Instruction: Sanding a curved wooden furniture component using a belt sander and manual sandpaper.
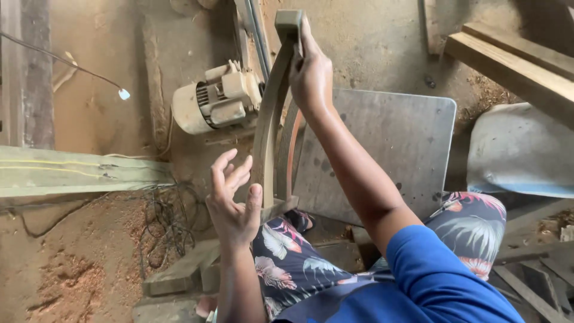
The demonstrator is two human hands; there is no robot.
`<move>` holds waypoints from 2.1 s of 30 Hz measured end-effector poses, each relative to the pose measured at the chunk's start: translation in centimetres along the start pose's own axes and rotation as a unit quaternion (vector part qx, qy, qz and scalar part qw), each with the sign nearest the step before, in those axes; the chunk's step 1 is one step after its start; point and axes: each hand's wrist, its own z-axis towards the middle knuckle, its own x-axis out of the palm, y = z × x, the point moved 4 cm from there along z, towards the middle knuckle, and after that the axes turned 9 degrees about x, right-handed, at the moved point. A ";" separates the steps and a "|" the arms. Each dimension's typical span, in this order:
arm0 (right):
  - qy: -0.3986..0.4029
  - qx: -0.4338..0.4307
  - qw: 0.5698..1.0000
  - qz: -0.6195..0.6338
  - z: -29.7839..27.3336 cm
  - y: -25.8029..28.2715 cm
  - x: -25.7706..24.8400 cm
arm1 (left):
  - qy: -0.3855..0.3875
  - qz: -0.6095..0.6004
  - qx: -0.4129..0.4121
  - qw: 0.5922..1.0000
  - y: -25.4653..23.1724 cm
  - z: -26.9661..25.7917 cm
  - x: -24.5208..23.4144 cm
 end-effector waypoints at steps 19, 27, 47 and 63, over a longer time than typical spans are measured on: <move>0.136 0.137 0.980 -0.054 0.4 -5.6 1.1 | -0.019 -0.001 -0.015 1.000 0.5 -0.2 -0.1; 0.156 0.208 0.943 -0.206 2.2 -15.6 6.5 | 0.138 0.060 -0.207 0.967 -0.6 1.4 0.6; 0.175 0.204 0.957 -0.111 1.7 -0.7 -1.0 | 0.120 0.116 -0.164 0.972 0.6 1.2 1.0; 0.003 -0.503 0.848 -0.169 0.6 0.1 -2.6 | -0.029 0.031 -0.065 0.997 3.0 -0.6 0.9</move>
